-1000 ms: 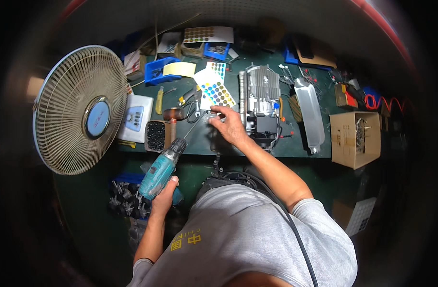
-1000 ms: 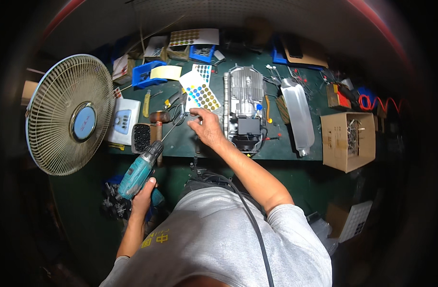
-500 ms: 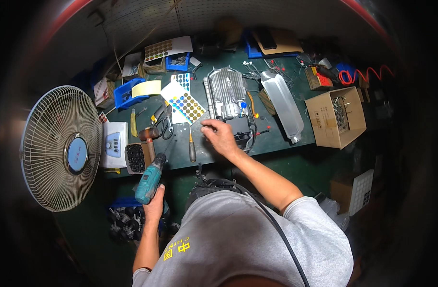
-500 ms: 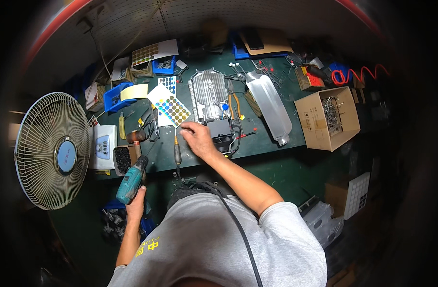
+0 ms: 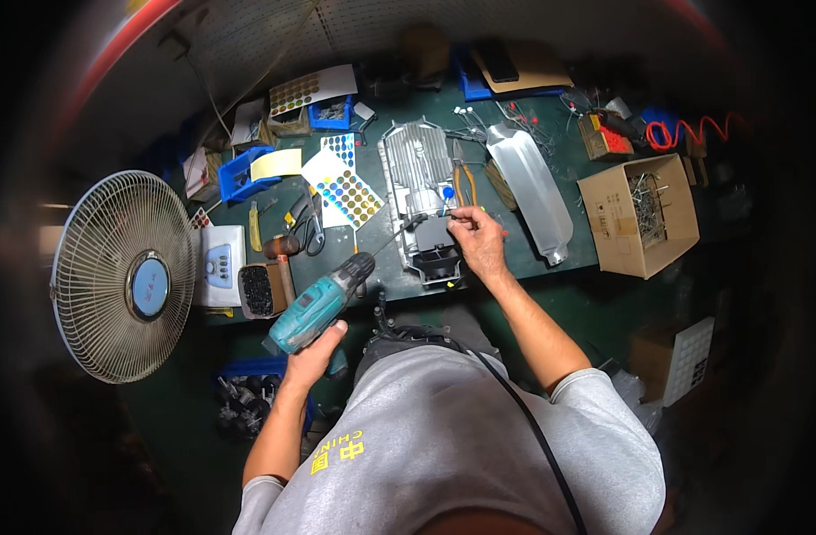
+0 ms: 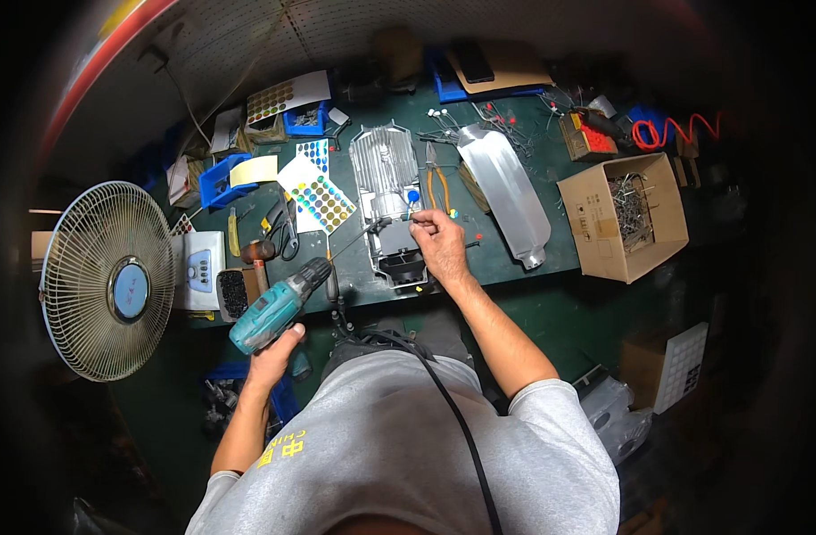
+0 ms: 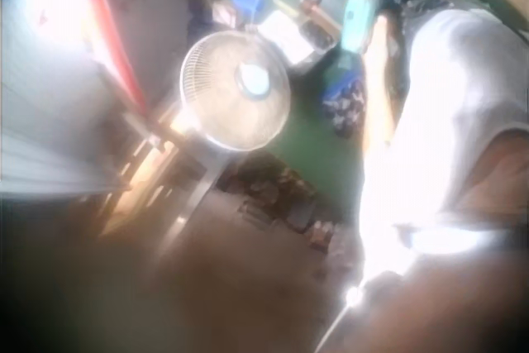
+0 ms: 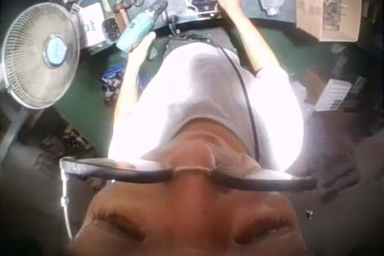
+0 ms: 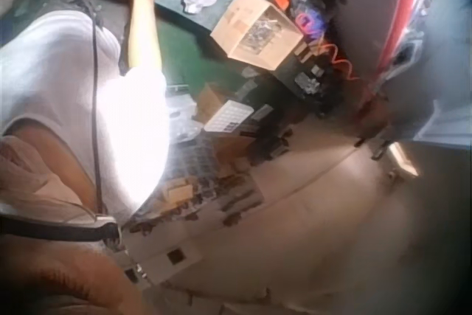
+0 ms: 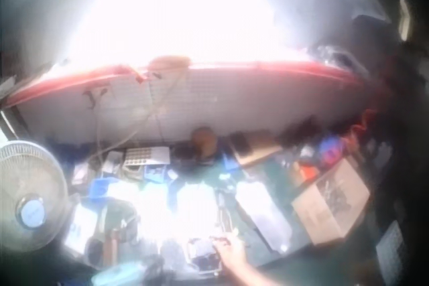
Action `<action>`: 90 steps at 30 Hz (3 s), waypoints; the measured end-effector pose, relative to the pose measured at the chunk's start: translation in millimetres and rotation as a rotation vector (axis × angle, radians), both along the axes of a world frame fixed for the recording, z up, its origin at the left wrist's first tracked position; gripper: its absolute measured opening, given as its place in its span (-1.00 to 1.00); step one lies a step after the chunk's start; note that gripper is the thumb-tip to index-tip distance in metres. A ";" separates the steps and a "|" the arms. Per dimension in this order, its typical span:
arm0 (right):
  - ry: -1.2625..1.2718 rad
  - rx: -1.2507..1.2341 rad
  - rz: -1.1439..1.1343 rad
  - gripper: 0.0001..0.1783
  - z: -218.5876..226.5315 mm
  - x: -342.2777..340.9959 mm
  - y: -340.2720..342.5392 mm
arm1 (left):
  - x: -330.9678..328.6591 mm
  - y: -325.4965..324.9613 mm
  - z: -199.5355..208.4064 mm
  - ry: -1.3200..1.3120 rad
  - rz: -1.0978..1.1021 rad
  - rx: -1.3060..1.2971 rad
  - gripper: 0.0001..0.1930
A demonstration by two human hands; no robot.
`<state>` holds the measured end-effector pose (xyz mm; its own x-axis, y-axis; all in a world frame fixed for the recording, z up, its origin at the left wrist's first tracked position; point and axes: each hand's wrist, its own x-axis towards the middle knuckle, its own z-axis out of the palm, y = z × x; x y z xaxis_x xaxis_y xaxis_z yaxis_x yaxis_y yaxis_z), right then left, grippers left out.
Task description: The person assembles a small electronic device on a workbench. They use a power drill to fasten screws, connect wires, and attach a plastic cover to the unit.
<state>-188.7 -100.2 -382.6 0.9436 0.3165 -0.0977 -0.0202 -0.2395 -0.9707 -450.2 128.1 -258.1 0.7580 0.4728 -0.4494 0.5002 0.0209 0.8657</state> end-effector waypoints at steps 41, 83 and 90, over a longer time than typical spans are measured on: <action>-0.534 -0.086 0.308 -0.86 -8.5 30.5 9.1 | 21.2 -32.6 -7.3 0.049 -0.005 0.036 -0.79; -0.097 -0.078 0.233 -0.76 4.7 37.0 15.0 | 30.5 -25.3 -1.6 0.024 -0.043 0.087 -0.81; -0.040 -0.012 0.182 -0.77 -13.3 32.6 2.6 | 34.0 -26.5 5.4 0.085 -0.083 0.076 -0.80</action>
